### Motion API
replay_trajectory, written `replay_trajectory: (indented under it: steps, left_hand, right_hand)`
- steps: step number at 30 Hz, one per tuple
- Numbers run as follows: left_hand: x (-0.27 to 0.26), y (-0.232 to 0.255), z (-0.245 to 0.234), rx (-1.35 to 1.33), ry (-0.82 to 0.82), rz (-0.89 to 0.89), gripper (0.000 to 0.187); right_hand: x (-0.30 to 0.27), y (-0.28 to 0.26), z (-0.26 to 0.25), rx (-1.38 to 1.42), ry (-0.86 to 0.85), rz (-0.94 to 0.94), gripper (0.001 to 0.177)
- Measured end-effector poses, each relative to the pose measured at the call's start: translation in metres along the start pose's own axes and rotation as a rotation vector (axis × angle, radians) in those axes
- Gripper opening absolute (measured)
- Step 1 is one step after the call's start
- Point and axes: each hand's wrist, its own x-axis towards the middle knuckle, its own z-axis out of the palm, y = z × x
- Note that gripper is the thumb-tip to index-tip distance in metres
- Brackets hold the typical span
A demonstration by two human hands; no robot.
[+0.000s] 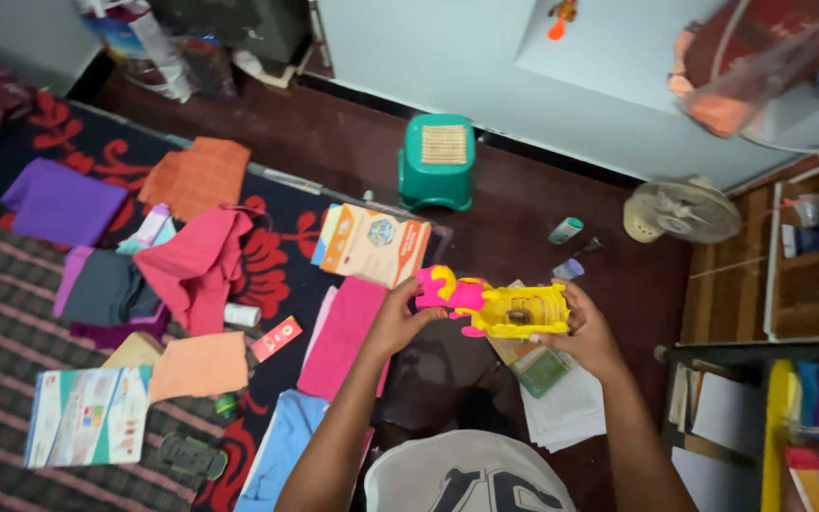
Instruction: The person folds several pieces of clothing including a pink top and blue shirt, then gathers and stacks a large pile of documents and booklets from the floor into a shelving unit.
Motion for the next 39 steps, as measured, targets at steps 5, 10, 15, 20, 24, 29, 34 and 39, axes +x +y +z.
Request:
replay_trajectory:
  steps: [5,10,15,20,24,29,34,39]
  left_hand:
    - [0.056,0.003,0.049,-0.071,-0.089,0.069,0.048]
    - [0.119,-0.010,0.096,0.083,-0.065,0.192,0.053]
    - [0.171,-0.036,0.133,-0.008,-0.107,0.072,0.048]
    - [0.208,-0.049,0.168,0.044,-0.144,0.165,0.045]
    - [0.227,-0.049,0.186,0.077,-0.144,0.138,0.051]
    - [0.264,-0.062,0.197,0.184,-0.033,0.217,0.068]
    - [0.308,-0.064,0.214,0.004,-0.065,0.081,0.087]
    - [0.356,-0.055,0.220,-0.087,-0.148,0.063,0.079]
  right_hand:
    - [0.009,0.000,-0.059,-0.001,0.044,-0.035,0.100]
    - [0.032,-0.015,-0.123,-0.040,0.060,0.021,0.096]
    - [0.047,-0.013,-0.178,-0.153,0.072,-0.002,0.092]
    - [0.055,-0.008,-0.218,-0.114,0.117,0.046,0.096]
    - [0.059,0.004,-0.243,-0.065,0.126,0.004,0.089]
    - [0.072,0.024,-0.259,-0.090,0.301,-0.004,0.084]
    - [0.091,0.046,-0.264,0.009,0.380,-0.067,0.086]
    - [0.118,0.061,-0.267,0.029,0.406,-0.062,0.085]
